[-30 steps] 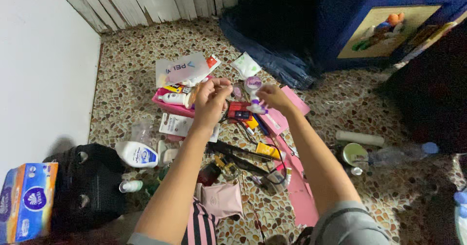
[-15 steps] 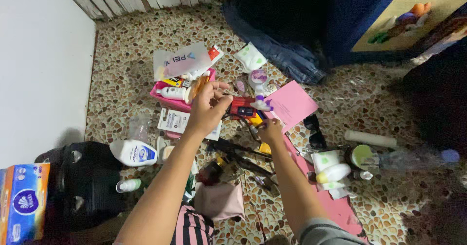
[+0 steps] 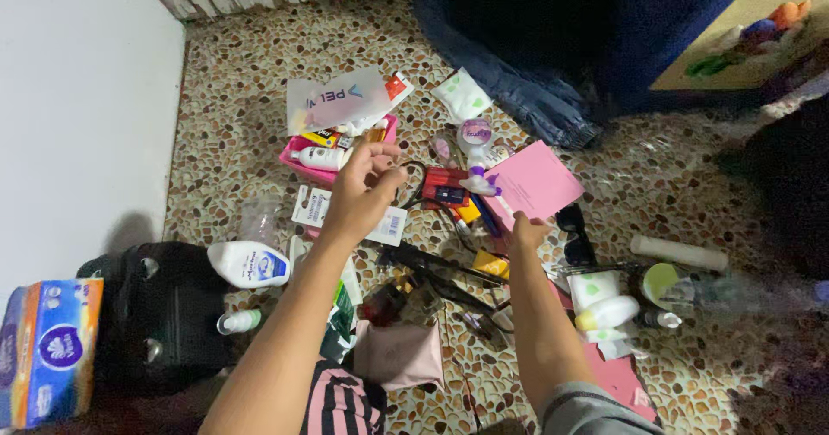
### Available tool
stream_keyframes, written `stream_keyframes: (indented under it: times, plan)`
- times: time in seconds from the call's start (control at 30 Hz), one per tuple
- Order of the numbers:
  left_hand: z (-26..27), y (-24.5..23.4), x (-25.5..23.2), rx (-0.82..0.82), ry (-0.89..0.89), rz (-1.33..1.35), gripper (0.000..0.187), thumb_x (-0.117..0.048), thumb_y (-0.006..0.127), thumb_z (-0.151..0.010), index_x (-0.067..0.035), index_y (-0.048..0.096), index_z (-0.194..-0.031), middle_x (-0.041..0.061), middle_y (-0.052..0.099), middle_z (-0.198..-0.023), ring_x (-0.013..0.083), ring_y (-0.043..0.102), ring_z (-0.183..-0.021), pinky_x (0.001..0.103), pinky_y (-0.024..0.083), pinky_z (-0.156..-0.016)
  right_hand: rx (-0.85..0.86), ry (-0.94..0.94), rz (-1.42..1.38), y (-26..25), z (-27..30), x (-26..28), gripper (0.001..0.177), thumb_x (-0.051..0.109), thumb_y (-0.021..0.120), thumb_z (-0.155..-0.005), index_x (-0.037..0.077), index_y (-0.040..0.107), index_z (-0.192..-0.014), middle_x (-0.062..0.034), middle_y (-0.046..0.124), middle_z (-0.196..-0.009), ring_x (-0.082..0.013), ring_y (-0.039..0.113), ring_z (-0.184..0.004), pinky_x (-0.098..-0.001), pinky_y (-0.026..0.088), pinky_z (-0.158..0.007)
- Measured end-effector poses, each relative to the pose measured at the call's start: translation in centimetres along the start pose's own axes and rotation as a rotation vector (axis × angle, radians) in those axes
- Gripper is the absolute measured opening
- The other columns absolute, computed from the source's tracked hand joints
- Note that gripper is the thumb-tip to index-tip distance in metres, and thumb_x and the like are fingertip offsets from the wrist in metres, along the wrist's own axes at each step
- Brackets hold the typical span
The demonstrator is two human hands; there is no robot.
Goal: The person picks up a box and bottles from the floor and places them onto the top of a cabinet by hand. The person then picks up a flat box from the floor and opens its flap.
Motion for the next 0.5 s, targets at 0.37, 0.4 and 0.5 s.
stream_keyframes:
  times: [0.37,0.4,0.5]
  plan:
    - [0.1,-0.7,0.3,0.001,0.016,-0.062,0.029,-0.018,0.072,-0.094,-0.008,0.064,-0.119,-0.002,0.06,-0.085,0.006,0.055,-0.071,0.024,0.048,-0.066,0.253,0.665,-0.805,-1.5,-1.2,-1.3,0.051,0.014,0.078,-0.077,0.013,0.048,-0.119,-0.0185,0.054,-0.11,-0.0338,0.064,-0.074,-0.0491,0.056,-0.051]
    - [0.1,-0.7,0.0,-0.001,0.017,-0.062,0.029,-0.018,0.072,-0.094,-0.008,0.064,-0.119,-0.002,0.06,-0.085,0.006,0.055,-0.071,0.024,0.048,-0.066,0.303,0.585,-0.792,-1.4,-1.2,-1.4,0.049,0.017,0.08,-0.079,0.008,0.052,-0.119,-0.016,0.054,-0.104,-0.0322,0.063,-0.071,-0.0452,0.055,-0.05]
    - [0.2,-0.5,-1.1,-0.013,0.055,-0.102,0.029,-0.018,0.073,-0.093,-0.009,0.064,-0.119,-0.001,0.061,-0.084,0.0072,0.058,-0.071,0.025,0.05,-0.066,0.327,0.522,-0.712,-0.7,-1.3,-0.9,0.053,0.018,0.083,-0.079,0.006,0.052,-0.12,-0.0135,0.057,-0.093,-0.0295,0.06,-0.066,-0.0409,0.052,-0.048]
Point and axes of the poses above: each hand's wrist, its own z-axis away from the middle knuckle, its own y-axis out of the palm, x = y × z, the point moved 1 cm from there along -z, towards the middle knuckle
